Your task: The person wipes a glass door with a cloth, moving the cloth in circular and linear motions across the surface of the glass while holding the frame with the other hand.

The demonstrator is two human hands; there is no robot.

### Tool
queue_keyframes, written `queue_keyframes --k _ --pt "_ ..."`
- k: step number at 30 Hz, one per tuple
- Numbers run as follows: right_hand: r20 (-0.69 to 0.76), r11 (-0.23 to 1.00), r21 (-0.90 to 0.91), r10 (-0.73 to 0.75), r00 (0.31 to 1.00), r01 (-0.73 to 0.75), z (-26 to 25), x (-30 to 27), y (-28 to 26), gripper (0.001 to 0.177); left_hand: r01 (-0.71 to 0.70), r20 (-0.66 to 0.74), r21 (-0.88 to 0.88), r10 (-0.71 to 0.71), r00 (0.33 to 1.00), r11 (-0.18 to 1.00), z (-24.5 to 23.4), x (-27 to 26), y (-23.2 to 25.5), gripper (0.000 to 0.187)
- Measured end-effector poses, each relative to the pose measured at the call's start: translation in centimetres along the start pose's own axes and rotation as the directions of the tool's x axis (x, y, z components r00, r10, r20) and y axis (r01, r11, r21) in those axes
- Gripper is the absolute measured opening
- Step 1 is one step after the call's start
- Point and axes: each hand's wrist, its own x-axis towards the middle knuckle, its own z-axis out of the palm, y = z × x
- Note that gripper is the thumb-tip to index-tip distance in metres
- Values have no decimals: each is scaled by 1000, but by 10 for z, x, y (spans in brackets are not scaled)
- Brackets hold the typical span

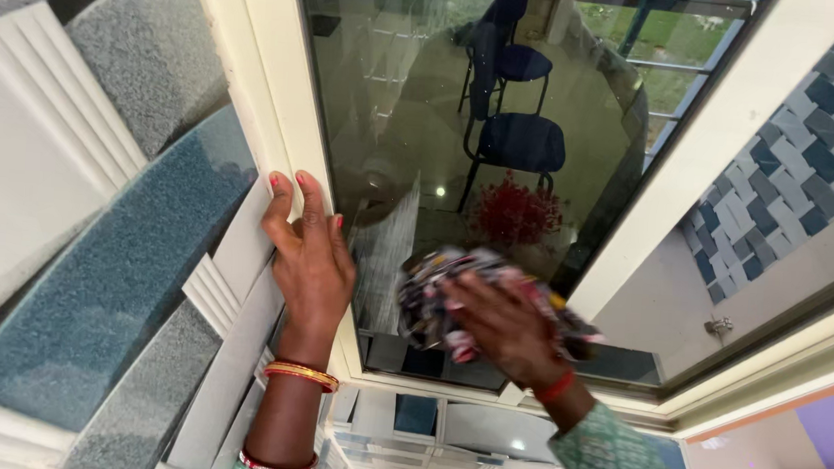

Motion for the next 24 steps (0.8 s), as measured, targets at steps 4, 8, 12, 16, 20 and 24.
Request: queue_keyframes --k 4,8,12,16,20,24 --pt "-165 975 -3 217 962 -221 -47 22 32 28 -9 3 12 9 1000 1000 0 -3 -2 71" --pt "-180 987 29 160 970 -158 -44 79 11 29 -4 2 -18 4 1000 1000 0 -4 -2 73" --pt "-109 995 87 66 992 -57 -37 79 -7 25 -85 -48 34 87 995 996 0 -4 -4 76" --pt "-237 977 -2 209 949 -215 -46 82 6 20 25 4 -46 -25 1000 999 4 -5 -5 72" --pt "-285 978 -25 193 939 -209 -51 108 13 21 2 1 -36 -2 1000 999 3 -5 -7 72" --pt "-151 996 17 92 984 -91 -43 102 1 21 -26 -20 -31 25 999 999 0 -6 -5 72"
